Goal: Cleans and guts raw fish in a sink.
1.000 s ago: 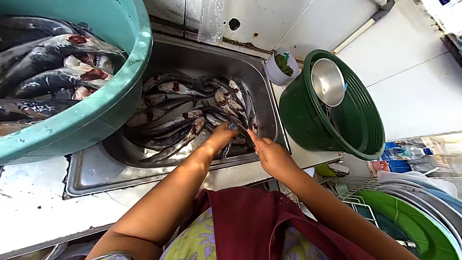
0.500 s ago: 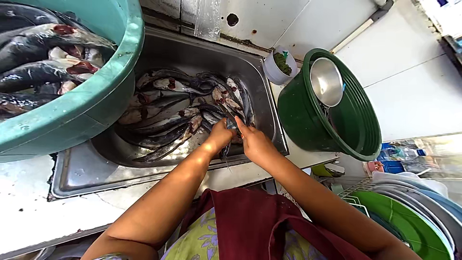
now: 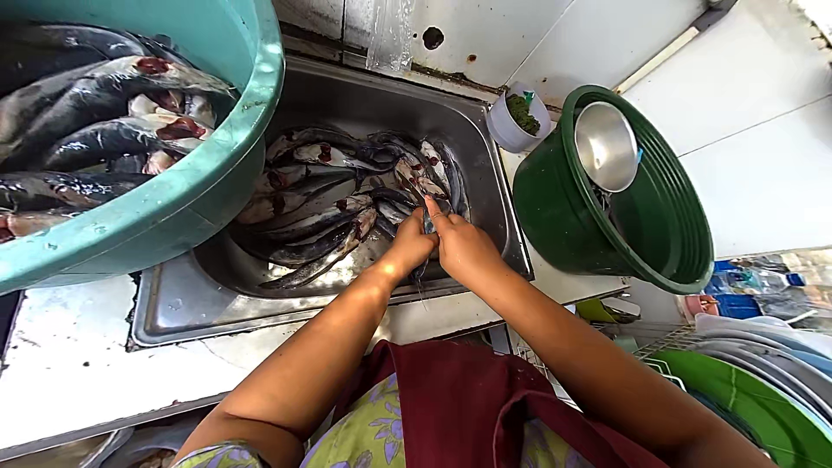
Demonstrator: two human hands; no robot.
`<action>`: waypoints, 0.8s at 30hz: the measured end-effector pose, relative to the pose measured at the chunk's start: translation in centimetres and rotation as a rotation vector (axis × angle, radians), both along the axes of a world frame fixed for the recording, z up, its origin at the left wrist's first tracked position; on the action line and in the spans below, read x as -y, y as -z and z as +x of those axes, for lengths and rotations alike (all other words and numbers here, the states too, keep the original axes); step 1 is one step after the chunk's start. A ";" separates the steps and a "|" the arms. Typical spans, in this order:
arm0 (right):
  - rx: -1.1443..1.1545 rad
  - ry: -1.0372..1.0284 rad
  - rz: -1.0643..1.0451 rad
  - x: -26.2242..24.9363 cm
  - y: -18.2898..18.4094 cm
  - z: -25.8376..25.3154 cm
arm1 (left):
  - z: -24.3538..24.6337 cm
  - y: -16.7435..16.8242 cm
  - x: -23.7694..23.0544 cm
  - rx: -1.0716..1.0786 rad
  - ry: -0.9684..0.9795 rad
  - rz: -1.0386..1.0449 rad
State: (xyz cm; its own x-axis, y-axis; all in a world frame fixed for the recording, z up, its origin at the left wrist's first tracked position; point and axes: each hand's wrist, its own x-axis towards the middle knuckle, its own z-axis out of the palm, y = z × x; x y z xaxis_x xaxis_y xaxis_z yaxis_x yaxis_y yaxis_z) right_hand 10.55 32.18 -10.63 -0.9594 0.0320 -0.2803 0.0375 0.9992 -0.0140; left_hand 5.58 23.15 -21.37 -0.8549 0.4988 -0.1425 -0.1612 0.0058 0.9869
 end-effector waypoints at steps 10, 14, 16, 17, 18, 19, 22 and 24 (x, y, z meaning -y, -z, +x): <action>0.096 0.053 0.057 -1.6 -1.5 5.2 | 1.0 -3.3 1.3 0.144 0.058 -0.051; 0.061 0.082 0.010 0.1 -0.5 1.2 | 1.0 -1.4 1.0 0.085 0.077 -0.003; 0.031 0.077 -0.028 0.2 -0.1 -0.1 | 1.0 -0.8 0.4 0.080 0.090 0.058; 0.014 0.079 -0.073 -0.1 -0.1 -0.3 | 1.0 -0.9 0.4 0.094 0.098 0.083; -0.015 0.082 -0.148 -0.6 -0.2 -0.1 | 1.0 -1.2 0.5 0.106 0.104 0.103; -0.079 0.077 -0.256 -1.5 -0.2 0.6 | 0.9 -1.6 0.8 0.116 0.103 0.122; -0.292 0.067 -0.566 -4.2 0.3 2.9 | 0.4 -2.6 1.6 0.183 0.047 0.239; -0.294 0.143 -0.658 -5.5 0.3 4.4 | 0.4 -2.8 1.9 0.237 0.000 0.268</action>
